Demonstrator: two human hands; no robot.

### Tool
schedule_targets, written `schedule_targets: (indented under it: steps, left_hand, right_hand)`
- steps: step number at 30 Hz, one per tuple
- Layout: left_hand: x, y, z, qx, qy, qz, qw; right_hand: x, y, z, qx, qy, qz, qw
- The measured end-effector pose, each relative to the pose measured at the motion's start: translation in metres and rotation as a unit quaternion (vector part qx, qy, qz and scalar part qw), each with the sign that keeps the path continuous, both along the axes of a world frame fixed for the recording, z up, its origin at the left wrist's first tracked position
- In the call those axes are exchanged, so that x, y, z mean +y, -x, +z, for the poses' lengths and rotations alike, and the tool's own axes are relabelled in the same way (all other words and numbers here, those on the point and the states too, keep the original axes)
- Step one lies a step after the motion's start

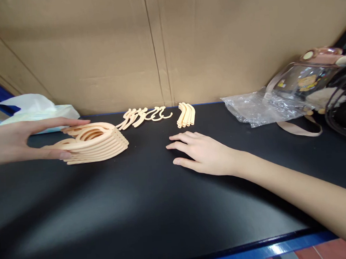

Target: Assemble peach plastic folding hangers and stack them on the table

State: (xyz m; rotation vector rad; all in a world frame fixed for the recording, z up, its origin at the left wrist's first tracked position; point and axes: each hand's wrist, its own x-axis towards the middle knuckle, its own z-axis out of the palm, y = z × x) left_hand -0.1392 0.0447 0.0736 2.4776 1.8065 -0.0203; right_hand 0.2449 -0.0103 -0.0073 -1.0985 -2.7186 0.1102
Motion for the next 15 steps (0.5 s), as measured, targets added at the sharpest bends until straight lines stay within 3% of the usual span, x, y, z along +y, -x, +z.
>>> schedule_targets:
  steps: [15]
  left_hand:
    - [0.0008,0.0008,-0.0010,-0.010,0.014,0.015,1.000]
  right_hand:
    - [0.0006,-0.0004,-0.0011,0.003,0.000,0.003,1.000]
